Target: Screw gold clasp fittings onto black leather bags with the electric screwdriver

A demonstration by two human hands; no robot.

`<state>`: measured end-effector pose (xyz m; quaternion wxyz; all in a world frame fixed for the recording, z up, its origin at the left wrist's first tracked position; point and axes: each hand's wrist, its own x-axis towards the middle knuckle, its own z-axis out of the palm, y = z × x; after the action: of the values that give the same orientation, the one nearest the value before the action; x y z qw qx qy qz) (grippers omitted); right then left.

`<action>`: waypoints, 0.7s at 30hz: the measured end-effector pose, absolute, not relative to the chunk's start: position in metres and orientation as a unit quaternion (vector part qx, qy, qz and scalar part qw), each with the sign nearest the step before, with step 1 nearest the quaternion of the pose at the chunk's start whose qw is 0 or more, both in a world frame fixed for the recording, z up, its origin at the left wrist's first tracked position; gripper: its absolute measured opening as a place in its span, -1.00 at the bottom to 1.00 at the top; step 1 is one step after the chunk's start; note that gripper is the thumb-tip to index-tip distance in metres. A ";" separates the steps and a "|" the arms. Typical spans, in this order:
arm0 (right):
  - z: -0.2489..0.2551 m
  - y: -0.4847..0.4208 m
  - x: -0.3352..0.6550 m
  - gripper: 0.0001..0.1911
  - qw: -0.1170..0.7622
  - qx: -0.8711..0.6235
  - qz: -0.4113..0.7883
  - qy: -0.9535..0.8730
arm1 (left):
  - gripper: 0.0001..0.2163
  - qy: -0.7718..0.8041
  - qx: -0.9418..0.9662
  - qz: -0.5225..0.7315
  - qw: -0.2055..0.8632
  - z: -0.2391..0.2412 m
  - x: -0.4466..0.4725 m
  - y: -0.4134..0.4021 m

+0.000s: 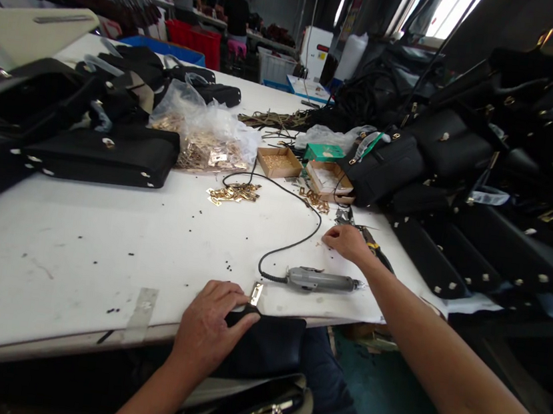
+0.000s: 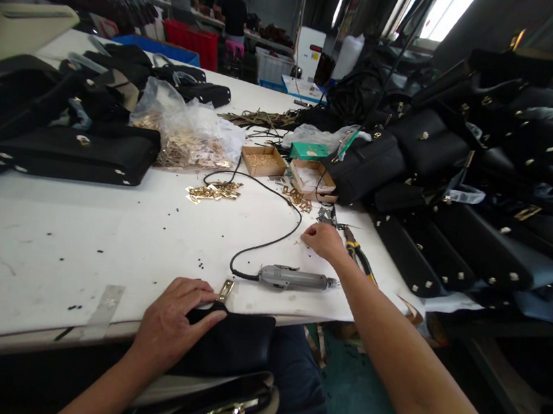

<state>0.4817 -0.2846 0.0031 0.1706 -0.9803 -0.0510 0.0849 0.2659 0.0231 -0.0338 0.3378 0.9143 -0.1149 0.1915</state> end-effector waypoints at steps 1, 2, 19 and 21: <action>0.003 -0.286 0.482 -0.84 0.171 -0.981 0.081 -0.049 | -0.88 -0.115 0.914 0.190 0.339 -0.034 0.266 0.023; 0.003 -0.286 0.482 -0.83 0.172 -0.981 0.081 -0.049 | -0.87 -0.115 0.914 0.188 0.340 -0.034 0.266 0.023; 0.015 -0.277 0.479 -0.86 0.097 -0.977 0.108 -0.155 | -0.88 -0.117 0.913 0.189 0.342 -0.034 0.265 0.024; 0.015 -0.276 0.479 -0.87 0.083 -0.975 0.113 -0.170 | -0.88 -0.116 0.913 0.192 0.342 -0.034 0.265 0.023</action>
<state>0.4790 -0.2758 0.0152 0.0827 -0.9755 -0.1697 0.1131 0.2651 0.0233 -0.0342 0.3419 0.9126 -0.1161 0.1917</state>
